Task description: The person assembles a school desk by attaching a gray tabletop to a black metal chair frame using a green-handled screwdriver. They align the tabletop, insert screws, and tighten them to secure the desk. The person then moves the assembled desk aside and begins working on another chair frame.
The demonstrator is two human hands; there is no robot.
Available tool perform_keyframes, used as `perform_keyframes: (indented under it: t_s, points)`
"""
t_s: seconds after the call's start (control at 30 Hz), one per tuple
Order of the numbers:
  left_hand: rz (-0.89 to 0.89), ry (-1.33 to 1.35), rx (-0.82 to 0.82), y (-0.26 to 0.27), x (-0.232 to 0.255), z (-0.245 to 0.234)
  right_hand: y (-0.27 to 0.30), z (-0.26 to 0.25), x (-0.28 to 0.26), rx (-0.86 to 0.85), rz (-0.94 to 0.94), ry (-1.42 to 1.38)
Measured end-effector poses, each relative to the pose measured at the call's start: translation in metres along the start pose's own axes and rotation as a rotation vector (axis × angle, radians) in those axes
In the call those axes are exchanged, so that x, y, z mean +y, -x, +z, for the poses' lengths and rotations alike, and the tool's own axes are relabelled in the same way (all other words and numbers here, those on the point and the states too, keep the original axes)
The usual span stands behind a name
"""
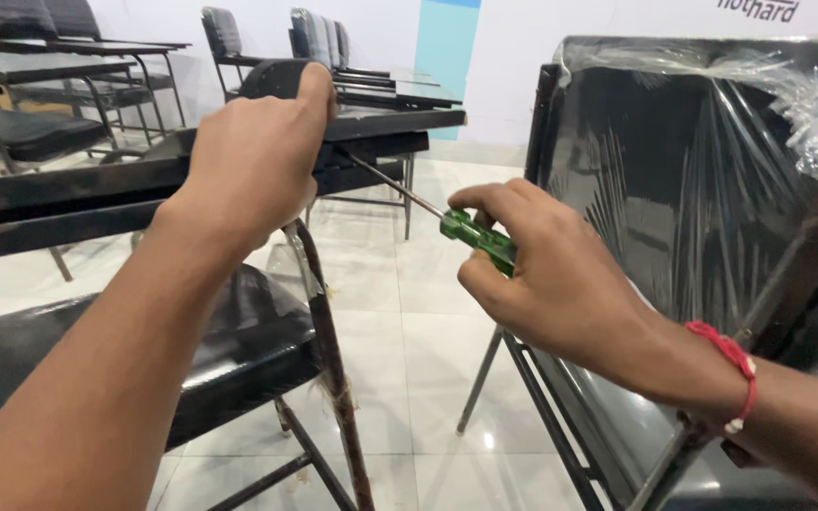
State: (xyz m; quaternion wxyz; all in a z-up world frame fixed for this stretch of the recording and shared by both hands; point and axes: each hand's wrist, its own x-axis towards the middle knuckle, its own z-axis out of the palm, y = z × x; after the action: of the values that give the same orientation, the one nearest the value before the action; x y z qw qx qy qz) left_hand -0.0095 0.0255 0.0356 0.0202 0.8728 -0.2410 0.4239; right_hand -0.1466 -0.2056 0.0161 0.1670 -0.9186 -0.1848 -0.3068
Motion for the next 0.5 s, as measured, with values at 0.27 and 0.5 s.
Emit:
perform_keyframes:
  t_s: [0.27,0.5]
  points:
    - [-0.067,0.05,-0.055,-0.001,0.006,-0.017,0.002,-0.002,-0.002,0.038,0.09,-0.067]
    - [-0.068,0.025,-0.07,0.001,0.016,-0.022,-0.009,-0.01,0.017,-0.126,0.47,-0.572]
